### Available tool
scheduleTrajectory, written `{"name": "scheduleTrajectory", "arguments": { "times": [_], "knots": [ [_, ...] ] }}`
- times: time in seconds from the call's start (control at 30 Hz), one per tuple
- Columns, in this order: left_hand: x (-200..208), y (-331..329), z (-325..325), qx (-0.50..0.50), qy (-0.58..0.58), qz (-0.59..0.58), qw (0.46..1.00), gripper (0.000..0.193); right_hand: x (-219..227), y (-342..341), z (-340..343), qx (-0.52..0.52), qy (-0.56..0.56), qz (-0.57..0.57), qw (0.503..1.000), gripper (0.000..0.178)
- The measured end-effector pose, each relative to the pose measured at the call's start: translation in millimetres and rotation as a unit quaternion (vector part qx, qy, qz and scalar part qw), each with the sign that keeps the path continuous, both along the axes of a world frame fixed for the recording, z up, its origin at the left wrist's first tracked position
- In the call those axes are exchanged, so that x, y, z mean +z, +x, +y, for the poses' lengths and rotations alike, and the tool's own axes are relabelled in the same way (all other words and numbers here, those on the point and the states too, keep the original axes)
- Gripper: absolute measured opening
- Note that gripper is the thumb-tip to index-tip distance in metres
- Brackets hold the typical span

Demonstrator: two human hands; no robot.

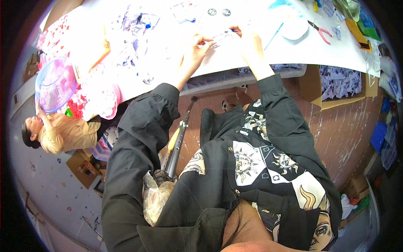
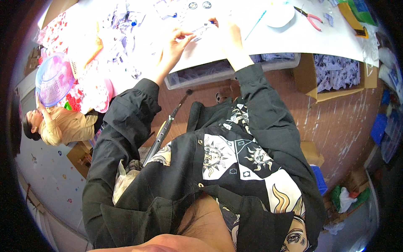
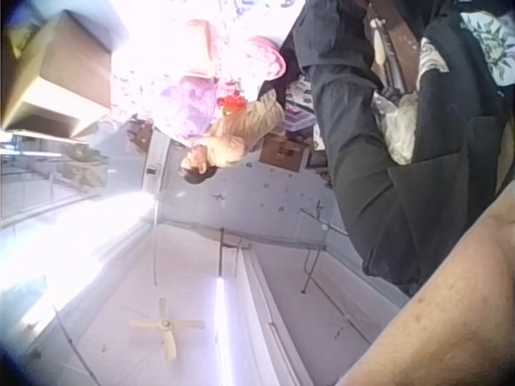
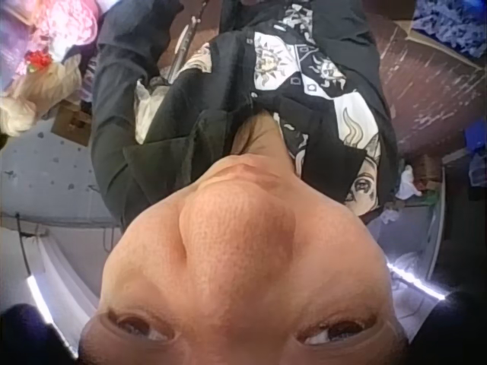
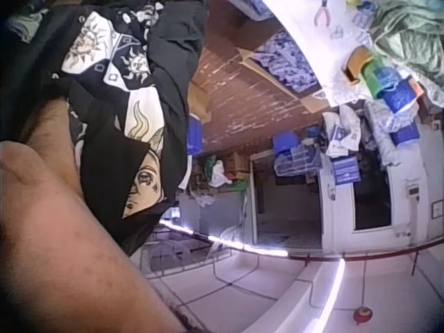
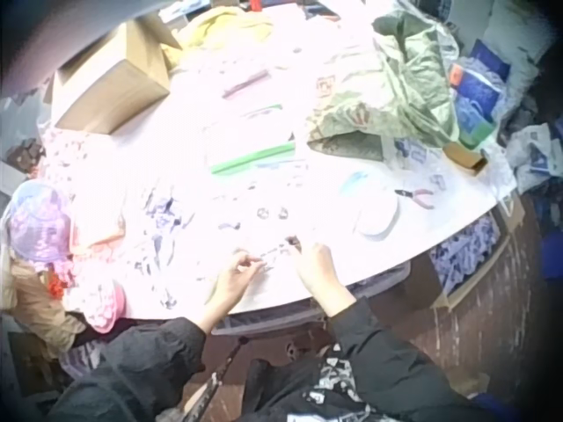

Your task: The person assembles small plastic parts and electronic components into larger units by hand, using glue and a brush to join them.

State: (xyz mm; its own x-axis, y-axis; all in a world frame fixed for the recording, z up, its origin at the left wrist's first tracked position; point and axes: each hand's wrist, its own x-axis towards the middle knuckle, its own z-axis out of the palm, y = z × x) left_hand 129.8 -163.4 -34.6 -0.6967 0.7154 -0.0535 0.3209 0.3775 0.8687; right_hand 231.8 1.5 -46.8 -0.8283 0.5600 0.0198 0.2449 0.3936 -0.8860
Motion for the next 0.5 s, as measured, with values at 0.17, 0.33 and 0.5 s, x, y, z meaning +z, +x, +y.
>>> {"name": "scheduleTrajectory", "arguments": {
  "times": [0.17, 0.33, 0.5],
  "knots": [
    [-14, -1, 6, 0.005, 0.004, -0.01, 1.0, 0.011, 4, 4, 0, -0.011, 0.0, -0.018, 1.0, 0.024],
    [-19, -4, 7, -0.002, 0.001, -0.009, 1.0, 0.011, 1, 2, -1, -0.026, -0.009, 0.011, 1.0, 0.023],
    [-3, 0, 11, 0.028, -0.037, -0.082, 0.995, 0.014, -6, 3, 1, -0.013, 0.03, -0.006, 0.999, 0.024]
  ]
}}
